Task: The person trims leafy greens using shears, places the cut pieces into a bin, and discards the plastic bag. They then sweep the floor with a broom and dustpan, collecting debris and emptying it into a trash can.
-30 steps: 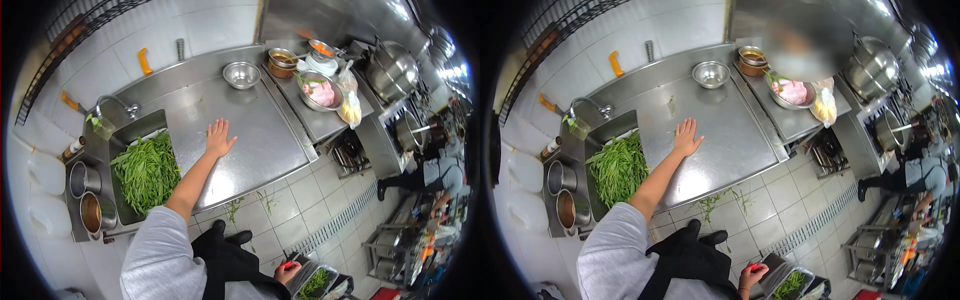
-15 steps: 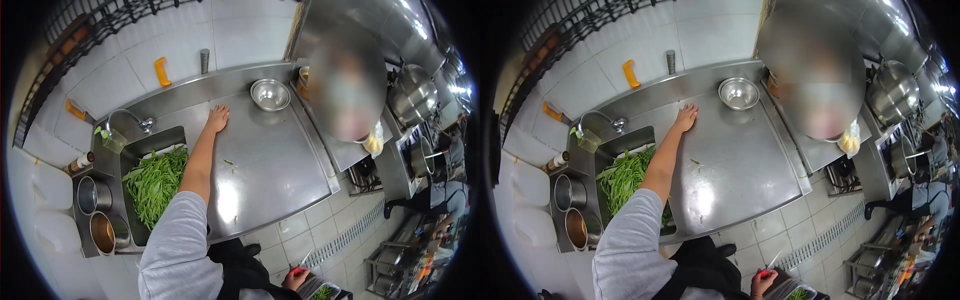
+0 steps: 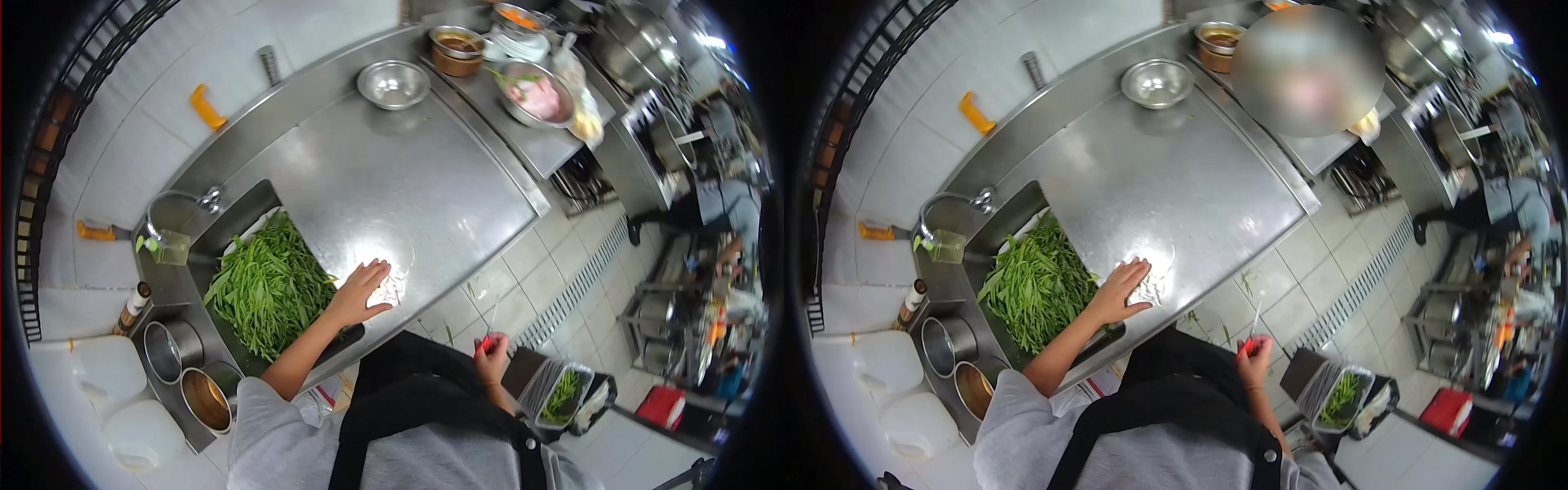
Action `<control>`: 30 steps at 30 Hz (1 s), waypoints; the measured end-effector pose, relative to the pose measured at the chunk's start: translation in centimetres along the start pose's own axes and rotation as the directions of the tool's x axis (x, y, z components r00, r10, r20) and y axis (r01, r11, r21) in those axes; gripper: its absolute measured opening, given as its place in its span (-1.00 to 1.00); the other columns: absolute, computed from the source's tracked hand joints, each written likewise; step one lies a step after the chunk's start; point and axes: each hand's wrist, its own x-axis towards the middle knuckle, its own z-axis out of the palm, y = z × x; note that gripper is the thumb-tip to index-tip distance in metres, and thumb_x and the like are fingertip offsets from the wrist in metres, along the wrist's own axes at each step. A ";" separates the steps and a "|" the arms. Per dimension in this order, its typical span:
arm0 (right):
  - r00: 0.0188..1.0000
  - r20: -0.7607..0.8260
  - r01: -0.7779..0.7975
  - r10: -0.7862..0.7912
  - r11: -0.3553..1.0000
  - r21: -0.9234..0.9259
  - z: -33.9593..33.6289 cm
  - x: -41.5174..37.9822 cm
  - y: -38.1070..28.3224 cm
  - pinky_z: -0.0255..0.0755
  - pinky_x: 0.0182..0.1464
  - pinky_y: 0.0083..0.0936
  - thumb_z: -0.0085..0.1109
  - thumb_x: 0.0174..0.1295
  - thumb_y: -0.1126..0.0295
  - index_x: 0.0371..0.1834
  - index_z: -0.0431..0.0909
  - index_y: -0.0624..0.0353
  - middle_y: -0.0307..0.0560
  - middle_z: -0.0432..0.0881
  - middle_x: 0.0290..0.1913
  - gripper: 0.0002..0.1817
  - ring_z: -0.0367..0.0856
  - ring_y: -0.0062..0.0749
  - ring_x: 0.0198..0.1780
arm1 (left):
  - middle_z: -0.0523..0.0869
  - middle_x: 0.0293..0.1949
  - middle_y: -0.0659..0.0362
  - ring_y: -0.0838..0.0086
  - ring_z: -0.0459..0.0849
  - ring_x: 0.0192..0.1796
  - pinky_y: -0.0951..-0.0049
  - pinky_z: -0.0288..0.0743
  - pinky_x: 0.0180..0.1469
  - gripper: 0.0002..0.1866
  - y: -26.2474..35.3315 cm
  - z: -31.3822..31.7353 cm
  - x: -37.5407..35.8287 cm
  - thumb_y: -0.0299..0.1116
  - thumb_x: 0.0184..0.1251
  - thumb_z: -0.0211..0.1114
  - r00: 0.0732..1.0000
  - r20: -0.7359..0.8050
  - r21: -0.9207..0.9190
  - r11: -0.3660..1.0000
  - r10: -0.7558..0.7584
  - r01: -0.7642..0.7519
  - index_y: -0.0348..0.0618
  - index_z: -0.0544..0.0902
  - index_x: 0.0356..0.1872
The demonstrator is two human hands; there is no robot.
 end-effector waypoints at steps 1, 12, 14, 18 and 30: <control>1.000 0.008 0.016 -0.016 1.000 0.000 -0.3 -0.2 0.0 0.41 -0.27 -0.69 0.07 0.09 0.70 -0.24 0.18 0.18 -0.30 0.27 -0.44 -0.70 0.27 -0.72 -0.41 | 0.28 0.29 0.04 0.09 0.12 0.37 0.12 -0.01 0.36 -0.40 1.0 0.2 0.1 -0.15 0.15 0.24 0.999 -0.005 0.115 0.993 -0.040 0.040 -0.06 0.34 0.24; 0.960 -0.274 -0.070 0.065 0.998 -0.008 -19.8 -9.0 9.2 0.28 -0.47 -0.69 0.20 0.04 0.56 -0.26 0.25 0.15 -0.31 0.37 -0.57 -0.70 0.28 -0.72 -0.53 | 0.63 -0.21 -0.03 0.13 0.56 -0.11 0.25 0.42 -0.02 -0.77 3.0 9.6 -2.0 -0.58 0.06 0.09 0.846 -0.520 0.292 0.906 -0.120 0.308 -0.20 0.64 -0.26; 0.938 -0.343 -0.088 0.054 0.992 -0.085 -25.4 -11.6 11.3 0.29 -0.47 -0.68 0.21 0.04 0.53 -0.26 0.25 0.16 -0.27 0.38 -0.58 -0.70 0.29 -0.71 -0.52 | 0.63 -0.21 -0.04 0.11 0.56 -0.10 0.25 0.42 -0.02 -0.76 5.8 10.0 -1.9 -0.56 0.06 0.08 0.824 -0.563 0.422 0.835 -0.064 0.354 -0.20 0.65 -0.26; 0.824 -0.563 -0.182 0.058 0.969 -0.165 -35.6 -18.7 14.1 0.30 -0.47 -0.64 0.24 0.04 0.50 -0.30 0.25 0.18 -0.24 0.38 -0.58 -0.70 0.30 -0.68 -0.53 | 0.64 -0.25 -0.06 0.12 0.60 -0.21 0.26 0.47 -0.12 -0.72 2.2 12.1 -4.6 -0.58 0.04 0.06 0.769 -0.632 0.460 0.752 -0.096 0.472 -0.21 0.66 -0.25; 0.498 -0.824 -0.343 0.268 0.934 0.096 -44.1 -30.4 20.7 0.30 -0.45 -0.64 0.33 -0.02 0.44 -0.32 0.26 0.14 -0.32 0.34 -0.55 -0.64 0.31 -0.67 -0.52 | 0.64 -0.37 0.06 0.34 0.61 -0.27 0.41 0.48 -0.14 -0.88 20.2 22.5 6.8 -0.54 0.13 0.18 0.784 -0.612 0.048 0.985 -0.104 0.168 -0.30 0.62 -0.31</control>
